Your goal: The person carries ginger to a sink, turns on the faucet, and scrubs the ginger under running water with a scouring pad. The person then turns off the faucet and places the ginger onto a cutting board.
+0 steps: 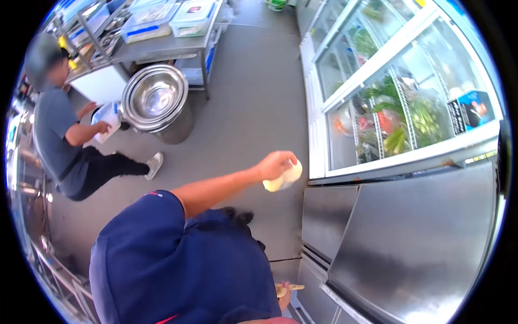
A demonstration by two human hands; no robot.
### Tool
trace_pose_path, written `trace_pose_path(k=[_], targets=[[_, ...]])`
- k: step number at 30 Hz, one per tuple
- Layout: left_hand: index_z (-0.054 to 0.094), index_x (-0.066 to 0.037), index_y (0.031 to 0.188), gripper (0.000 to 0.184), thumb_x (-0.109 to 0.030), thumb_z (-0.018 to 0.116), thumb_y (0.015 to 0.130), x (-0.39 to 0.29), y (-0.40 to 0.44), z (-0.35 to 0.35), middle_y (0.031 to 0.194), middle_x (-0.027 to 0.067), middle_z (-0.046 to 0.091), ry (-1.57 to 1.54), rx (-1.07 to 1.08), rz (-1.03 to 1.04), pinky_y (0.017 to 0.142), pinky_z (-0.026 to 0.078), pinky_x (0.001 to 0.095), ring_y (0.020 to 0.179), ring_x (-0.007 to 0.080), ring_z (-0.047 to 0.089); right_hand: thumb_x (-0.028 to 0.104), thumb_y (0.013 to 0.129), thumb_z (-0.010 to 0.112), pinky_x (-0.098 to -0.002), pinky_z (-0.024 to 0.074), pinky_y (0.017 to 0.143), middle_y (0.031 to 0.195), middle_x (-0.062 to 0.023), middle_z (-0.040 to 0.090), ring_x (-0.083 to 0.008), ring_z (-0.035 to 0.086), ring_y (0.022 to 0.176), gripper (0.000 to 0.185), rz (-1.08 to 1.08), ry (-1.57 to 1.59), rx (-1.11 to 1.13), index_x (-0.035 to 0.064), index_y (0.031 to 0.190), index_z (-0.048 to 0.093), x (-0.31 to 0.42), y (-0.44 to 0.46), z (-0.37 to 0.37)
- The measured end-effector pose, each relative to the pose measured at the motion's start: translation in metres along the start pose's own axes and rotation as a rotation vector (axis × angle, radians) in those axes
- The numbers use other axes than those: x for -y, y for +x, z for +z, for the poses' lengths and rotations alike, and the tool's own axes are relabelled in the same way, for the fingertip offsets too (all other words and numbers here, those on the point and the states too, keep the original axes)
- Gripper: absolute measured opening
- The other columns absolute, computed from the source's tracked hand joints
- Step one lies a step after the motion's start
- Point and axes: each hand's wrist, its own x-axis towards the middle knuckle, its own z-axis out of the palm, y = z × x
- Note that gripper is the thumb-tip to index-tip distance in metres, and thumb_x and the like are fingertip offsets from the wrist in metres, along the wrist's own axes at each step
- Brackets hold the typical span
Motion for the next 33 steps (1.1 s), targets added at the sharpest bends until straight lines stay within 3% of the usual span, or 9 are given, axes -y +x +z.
trace_pose_path(k=[2, 4, 6, 8, 12, 18, 26, 31, 33], targets=[[0.069, -0.006, 0.106, 0.012, -0.01, 0.063, 0.096, -0.009, -0.018, -0.036, 0.094, 0.0086, 0.069, -0.054, -0.073, -0.25, 0.079, 0.052, 0.0355, 0.088, 0.0175, 0.063, 0.015, 0.094, 0.07, -0.0314, 0.0552, 0.083, 0.101, -0.0059, 0.064, -0.0174, 0.063, 0.097, 0.027, -0.026, -0.008, -0.029, 0.0079, 0.119, 0.061, 0.023, -0.023, 0.029], [0.069, -0.005, 0.104, 0.011, -0.009, 0.063, 0.096, 0.008, 0.056, -0.043, 0.093, 0.0075, 0.068, -0.177, -0.251, -0.185, 0.078, 0.052, 0.0349, 0.088, 0.0167, 0.063, 0.019, 0.095, 0.071, -0.0293, 0.0534, 0.087, 0.104, -0.007, 0.062, -0.0166, 0.062, 0.098, 0.032, -0.154, -0.027, 0.152, 0.0054, 0.121, 0.059, 0.061, 0.127, 0.051], [0.069, -0.003, 0.102, 0.009, -0.007, 0.063, 0.097, 0.04, 0.027, -0.095, 0.092, 0.0059, 0.068, -0.296, -0.445, -0.295, 0.075, 0.052, 0.0338, 0.087, 0.0158, 0.063, 0.023, 0.096, 0.072, -0.0272, 0.0515, 0.091, 0.106, -0.0081, 0.06, -0.0157, 0.06, 0.1, 0.037, -0.108, -0.058, 0.255, 0.0029, 0.124, 0.058, 0.039, 0.147, 0.056], [0.069, -0.003, 0.101, 0.008, -0.005, 0.063, 0.096, 0.064, 0.027, -0.145, 0.092, 0.0053, 0.068, -0.366, -0.63, -0.34, 0.072, 0.053, 0.0322, 0.084, 0.0149, 0.064, 0.012, 0.094, 0.071, -0.0317, 0.0551, 0.082, 0.1, -0.0075, 0.063, -0.0183, 0.063, 0.091, 0.03, -0.089, -0.087, 0.225, 0.0047, 0.12, 0.058, 0.052, 0.177, 0.107], [0.068, -0.003, 0.099, 0.006, -0.001, 0.063, 0.095, 0.107, 0.064, -0.247, 0.089, 0.0057, 0.068, -0.491, -0.881, -0.273, 0.072, 0.055, 0.0325, 0.081, 0.0158, 0.065, 0.006, 0.093, 0.07, -0.0351, 0.0573, 0.075, 0.097, -0.0101, 0.066, -0.0201, 0.065, 0.085, 0.031, 0.02, -0.196, 0.317, 0.0053, 0.121, 0.057, 0.123, 0.199, 0.23], [0.07, 0.001, 0.098, 0.007, 0.0, 0.066, 0.093, 0.158, 0.147, -0.448, 0.085, 0.0079, 0.07, -0.452, -1.153, -0.146, 0.069, 0.055, 0.0325, 0.075, 0.016, 0.066, 0.004, 0.093, 0.069, -0.0338, 0.0558, 0.077, 0.095, -0.0082, 0.065, -0.0204, 0.064, 0.086, 0.029, -0.014, -0.321, 0.371, 0.0062, 0.119, 0.058, 0.12, 0.189, 0.416], [0.073, 0.003, 0.102, 0.019, -0.01, 0.072, 0.088, 0.185, 0.315, -0.736, 0.092, 0.0064, 0.073, -0.154, -1.272, 0.025, 0.073, 0.053, 0.0298, 0.082, 0.0132, 0.065, 0.001, 0.092, 0.069, -0.0332, 0.0582, 0.071, 0.099, -0.0117, 0.065, -0.021, 0.065, 0.085, 0.034, -0.031, -0.442, 0.318, 0.004, 0.123, 0.055, 0.107, 0.145, 0.637], [0.077, -0.005, 0.104, 0.02, -0.011, 0.067, 0.087, 0.253, 0.388, -0.861, 0.091, 0.0093, 0.075, 0.332, -1.322, -0.224, 0.078, 0.054, 0.0338, 0.085, 0.0188, 0.07, 0.002, 0.093, 0.068, -0.0271, 0.0535, 0.052, 0.102, -0.0131, 0.065, -0.0192, 0.065, 0.08, 0.036, -0.029, -0.466, 0.378, 0.0042, 0.126, 0.054, 0.113, 0.115, 0.757], [0.076, -0.009, 0.11, 0.027, -0.01, 0.066, 0.086, 0.254, 0.386, -0.863, 0.103, 0.0127, 0.075, 0.225, -1.307, -0.285, 0.089, 0.053, 0.0363, 0.099, 0.0246, 0.07, 0.001, 0.094, 0.068, -0.0269, 0.0527, 0.051, 0.103, -0.0144, 0.065, -0.0198, 0.065, 0.081, 0.036, -0.07, -0.508, 0.44, 0.0034, 0.127, 0.054, 0.12, 0.105, 0.792]])
